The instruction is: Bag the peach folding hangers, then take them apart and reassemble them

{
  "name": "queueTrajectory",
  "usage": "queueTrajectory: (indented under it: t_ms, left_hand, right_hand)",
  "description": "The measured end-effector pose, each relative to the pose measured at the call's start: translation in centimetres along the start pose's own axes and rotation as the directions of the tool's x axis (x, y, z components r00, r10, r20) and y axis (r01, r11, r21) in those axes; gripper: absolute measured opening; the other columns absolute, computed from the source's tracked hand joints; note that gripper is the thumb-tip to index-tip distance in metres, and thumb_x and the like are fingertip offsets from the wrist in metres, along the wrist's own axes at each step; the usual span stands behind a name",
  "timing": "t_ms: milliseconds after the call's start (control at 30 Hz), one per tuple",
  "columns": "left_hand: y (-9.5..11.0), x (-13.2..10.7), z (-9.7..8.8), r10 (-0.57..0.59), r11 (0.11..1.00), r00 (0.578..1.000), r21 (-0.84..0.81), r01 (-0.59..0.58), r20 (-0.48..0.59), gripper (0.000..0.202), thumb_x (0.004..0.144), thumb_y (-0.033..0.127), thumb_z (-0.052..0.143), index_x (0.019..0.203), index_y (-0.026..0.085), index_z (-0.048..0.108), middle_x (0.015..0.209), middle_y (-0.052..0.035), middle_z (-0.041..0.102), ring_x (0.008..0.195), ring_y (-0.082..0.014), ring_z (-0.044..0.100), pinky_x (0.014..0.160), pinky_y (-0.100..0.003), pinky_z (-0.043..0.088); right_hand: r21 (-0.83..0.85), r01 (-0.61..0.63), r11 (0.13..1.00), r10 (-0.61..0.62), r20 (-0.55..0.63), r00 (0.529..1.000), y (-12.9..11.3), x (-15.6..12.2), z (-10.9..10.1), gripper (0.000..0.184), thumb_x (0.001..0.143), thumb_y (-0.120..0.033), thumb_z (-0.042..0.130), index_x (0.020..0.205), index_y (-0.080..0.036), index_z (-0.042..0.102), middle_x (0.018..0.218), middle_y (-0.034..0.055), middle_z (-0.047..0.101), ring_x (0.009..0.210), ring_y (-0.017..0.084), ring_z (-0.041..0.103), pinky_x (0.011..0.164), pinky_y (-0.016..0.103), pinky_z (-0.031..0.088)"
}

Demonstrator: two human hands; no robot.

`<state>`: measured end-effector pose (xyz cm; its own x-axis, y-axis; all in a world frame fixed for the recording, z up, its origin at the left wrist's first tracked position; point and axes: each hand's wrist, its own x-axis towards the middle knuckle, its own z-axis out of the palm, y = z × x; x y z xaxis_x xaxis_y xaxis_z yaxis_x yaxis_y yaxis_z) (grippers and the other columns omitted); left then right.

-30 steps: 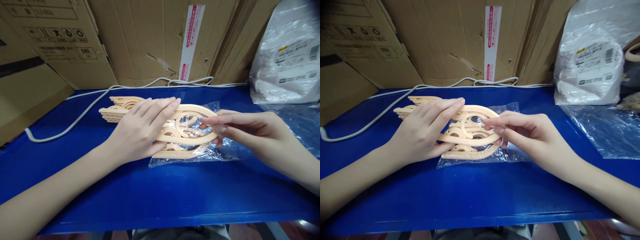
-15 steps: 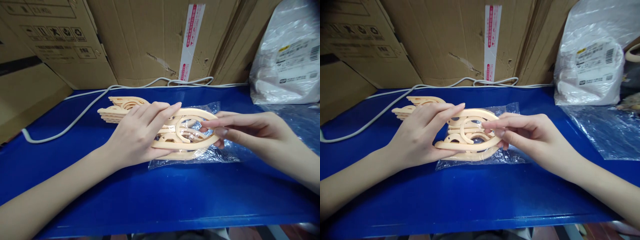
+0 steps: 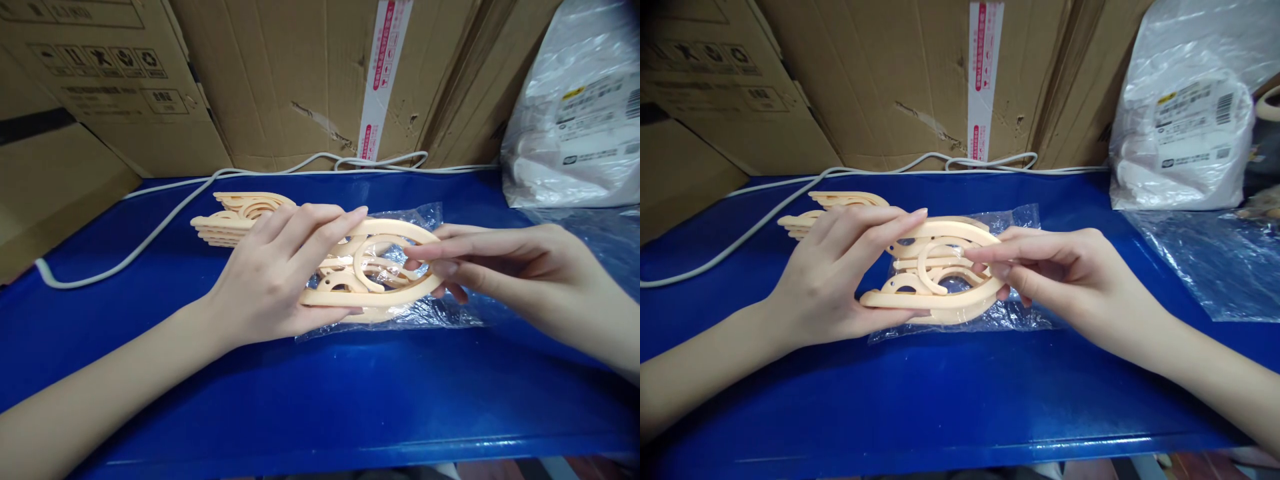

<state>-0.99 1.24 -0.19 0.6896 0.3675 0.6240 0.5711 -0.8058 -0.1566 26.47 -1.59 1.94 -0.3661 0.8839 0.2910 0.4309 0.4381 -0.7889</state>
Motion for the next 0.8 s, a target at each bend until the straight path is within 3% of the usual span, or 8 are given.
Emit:
queueTrajectory:
  t_ms: [233,400,600,800]
  left_hand:
    - [0.05,0.03,-0.06,0.005,1.000,1.000,-0.009,-0.005,0.002,0.077,0.086,0.058,0.063,0.147,0.014,0.046,0.128,-0.0142,0.063,0.113,-0.0312,0.062,0.098,-0.044,0.050]
    - [-0.03,0.02,-0.13,0.006,1.000,1.000,0.014,-0.006,0.013,0.078,0.087,0.059,0.061,0.151,0.020,0.042,0.129,-0.0122,0.064,0.112,-0.0315,0.062,0.098,-0.045,0.050]
    - [-0.15,-0.12,-0.18,0.021,0.999,1.000,0.047,-0.022,0.022,0.077,0.088,0.058,0.059,0.153,0.021,0.039,0.133,-0.0110,0.063,0.113,-0.0316,0.062,0.098,-0.045,0.050]
    - [-0.12,-0.20,-0.19,0.038,0.998,0.999,0.058,-0.039,0.023,0.077,0.090,0.054,0.056,0.155,0.019,0.034,0.136,-0.0122,0.062,0.115,-0.0326,0.062,0.099,-0.045,0.049]
  right_hand:
    - [-0.004,0.003,1.000,-0.003,0.006,1.000,-0.08,0.01,-0.13,0.023,0.090,-0.026,0.068,0.105,-0.039,0.079,0.093,-0.0023,0.078,0.063,0.009,0.065,0.055,0.020,0.055]
    - [0.030,-0.003,1.000,0.002,0.040,0.999,-0.06,0.06,-0.19,0.027,0.090,-0.025,0.067,0.107,-0.043,0.078,0.091,-0.0036,0.077,0.071,0.010,0.067,0.059,0.019,0.054]
    - [0.053,-0.013,0.998,0.011,0.035,0.999,-0.15,0.14,-0.10,0.023,0.089,-0.028,0.069,0.107,-0.039,0.079,0.082,-0.0023,0.073,0.069,0.010,0.065,0.060,0.018,0.053]
    - [0.062,-0.027,0.998,0.024,0.043,0.999,-0.12,0.01,-0.03,0.029,0.091,-0.027,0.067,0.109,-0.047,0.077,0.094,-0.0043,0.076,0.076,0.010,0.067,0.063,0.017,0.053]
